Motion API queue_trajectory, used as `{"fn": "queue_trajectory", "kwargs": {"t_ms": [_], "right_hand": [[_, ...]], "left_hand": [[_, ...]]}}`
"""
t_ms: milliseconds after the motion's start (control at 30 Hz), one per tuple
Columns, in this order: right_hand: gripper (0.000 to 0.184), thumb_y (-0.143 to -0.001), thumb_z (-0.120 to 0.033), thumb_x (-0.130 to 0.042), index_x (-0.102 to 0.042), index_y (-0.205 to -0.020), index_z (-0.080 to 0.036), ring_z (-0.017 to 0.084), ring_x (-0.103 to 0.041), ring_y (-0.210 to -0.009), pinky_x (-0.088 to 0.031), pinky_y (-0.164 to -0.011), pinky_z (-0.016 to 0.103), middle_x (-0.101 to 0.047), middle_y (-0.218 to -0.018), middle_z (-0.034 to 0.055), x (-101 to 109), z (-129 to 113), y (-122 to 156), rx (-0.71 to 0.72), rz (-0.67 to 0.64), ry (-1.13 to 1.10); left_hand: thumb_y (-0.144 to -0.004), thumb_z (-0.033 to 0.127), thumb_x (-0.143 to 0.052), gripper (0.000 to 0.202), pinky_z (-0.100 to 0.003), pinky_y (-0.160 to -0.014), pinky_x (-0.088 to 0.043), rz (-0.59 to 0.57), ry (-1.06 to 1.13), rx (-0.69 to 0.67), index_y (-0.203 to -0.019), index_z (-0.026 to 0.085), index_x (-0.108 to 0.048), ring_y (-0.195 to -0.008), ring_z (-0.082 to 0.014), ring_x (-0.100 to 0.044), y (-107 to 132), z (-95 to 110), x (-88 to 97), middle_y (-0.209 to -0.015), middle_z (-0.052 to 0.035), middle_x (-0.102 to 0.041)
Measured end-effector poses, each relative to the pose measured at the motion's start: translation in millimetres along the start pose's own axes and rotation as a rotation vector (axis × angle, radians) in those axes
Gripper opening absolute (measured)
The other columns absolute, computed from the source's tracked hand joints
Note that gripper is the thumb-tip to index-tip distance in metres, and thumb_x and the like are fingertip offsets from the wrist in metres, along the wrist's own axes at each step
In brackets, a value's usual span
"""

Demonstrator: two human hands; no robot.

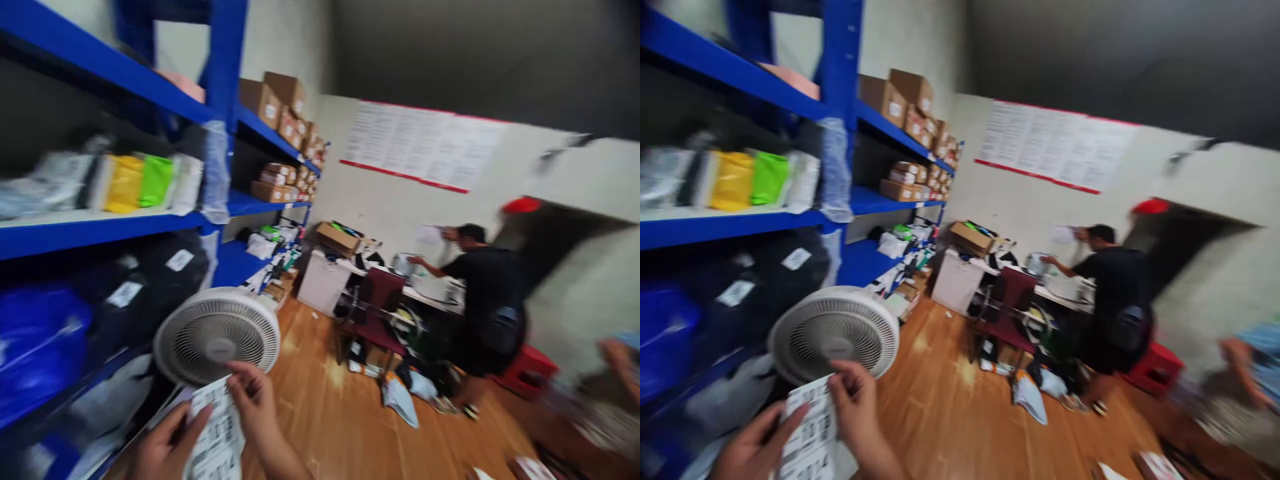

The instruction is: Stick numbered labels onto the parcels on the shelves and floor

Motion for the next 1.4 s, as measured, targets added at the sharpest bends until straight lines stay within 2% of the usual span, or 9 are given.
{"fn": "queue_trajectory", "kwargs": {"t_ms": [100,267,533,667,800,933,1167,1333,1400], "right_hand": [[0.040,-0.067,-0.055,-0.071,-0.072,-0.092,-0.023,0.012,-0.049,-0.060,-0.040,-0.059,0.024,-0.060,-0.066,-0.0005,-12,-15,0,-0.030,-0.067,-0.044],[0.035,-0.067,-0.050,-0.072,-0.073,-0.088,-0.022,0.015,-0.057,-0.066,-0.046,-0.062,0.026,-0.067,-0.073,0.0032,-44,-14,3,-0.053,-0.195,-0.074],[0.039,-0.058,-0.047,-0.080,-0.071,-0.083,-0.019,0.014,-0.056,-0.058,-0.045,-0.057,0.026,-0.065,-0.063,0.0014,-113,20,11,-0.369,-0.785,-0.156],[0.031,-0.060,-0.042,-0.080,-0.066,-0.074,-0.018,0.013,-0.055,-0.058,-0.044,-0.057,0.024,-0.064,-0.064,0.0008,-135,44,25,-0.496,-1.133,-0.085],[0.029,-0.064,-0.042,-0.078,-0.061,-0.070,-0.019,0.012,-0.051,-0.055,-0.043,-0.056,0.024,-0.059,-0.060,-0.0013,-146,64,41,-0.502,-1.338,-0.062],[0.027,-0.069,-0.043,-0.074,-0.062,-0.073,-0.020,0.013,-0.052,-0.058,-0.043,-0.057,0.024,-0.058,-0.061,-0.0014,-147,81,62,-0.424,-1.384,-0.064],[0.033,-0.074,-0.047,-0.067,-0.065,-0.095,-0.021,0.016,-0.059,-0.065,-0.048,-0.063,0.026,-0.063,-0.070,0.0011,-178,82,62,-0.292,-1.437,-0.091],[0.041,-0.079,-0.044,-0.063,-0.059,-0.111,-0.020,0.020,-0.064,-0.089,-0.050,-0.083,0.033,-0.069,-0.091,0.0078,-249,15,20,0.090,-1.117,-0.067],[0.032,-0.082,-0.038,-0.059,-0.061,-0.107,-0.020,0.021,-0.064,-0.095,-0.050,-0.087,0.035,-0.068,-0.098,0.0096,-291,-14,23,0.267,-1.146,-0.061]], "left_hand": [[-0.059,0.062,-0.072,0.049,-0.028,-0.068,-0.055,-0.052,0.184,0.096,-0.082,0.018,-0.067,-0.075,-0.0234,-0.067,10,5,15.8,-0.073,-0.0020,-0.071],[-0.064,0.058,-0.069,0.047,-0.028,-0.067,-0.053,0.049,0.263,0.141,-0.084,0.016,-0.067,-0.075,-0.0227,-0.065,23,19,38.0,-0.076,-0.0049,-0.072],[-0.074,0.049,-0.060,0.034,-0.023,-0.058,-0.040,0.550,0.082,0.125,-0.071,0.016,-0.065,-0.062,-0.0159,-0.053,70,17,84.9,-0.065,-0.0015,-0.064],[-0.083,0.045,-0.050,0.035,-0.023,-0.061,-0.040,0.837,-0.086,0.165,-0.068,0.017,-0.064,-0.064,-0.0164,-0.053,100,4,77.6,-0.065,-0.0022,-0.063],[-0.086,0.049,-0.046,0.039,-0.024,-0.066,-0.044,1.058,-0.048,0.219,-0.070,0.018,-0.064,-0.065,-0.0175,-0.055,123,-24,58.2,-0.067,-0.0035,-0.063],[-0.082,0.055,-0.051,0.043,-0.027,-0.076,-0.049,1.216,0.197,0.226,-0.092,0.017,-0.067,-0.080,-0.0216,-0.062,138,-50,47.5,-0.087,-0.0061,-0.070],[-0.079,0.060,-0.052,0.046,-0.024,-0.070,-0.049,1.306,0.141,0.214,-0.086,0.017,-0.066,-0.073,-0.0194,-0.061,144,-58,66.1,-0.080,-0.0038,-0.070],[-0.080,0.060,-0.049,0.046,-0.027,-0.076,-0.050,1.230,0.048,0.200,-0.090,0.018,-0.065,-0.081,-0.0220,-0.063,149,-41,138.0,-0.086,-0.0050,-0.071],[-0.080,0.060,-0.048,0.047,-0.029,-0.078,-0.050,1.231,-0.044,0.192,-0.090,0.019,-0.066,-0.084,-0.0239,-0.064,152,-30,179.7,-0.089,-0.0061,-0.071]]}}
Point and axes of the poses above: each hand's wrist, its own y-axis away from the middle knuckle, its own x-axis out of the back of the hand, z = x × y, the point moved 2 cm from there along -y, towards the middle knuckle
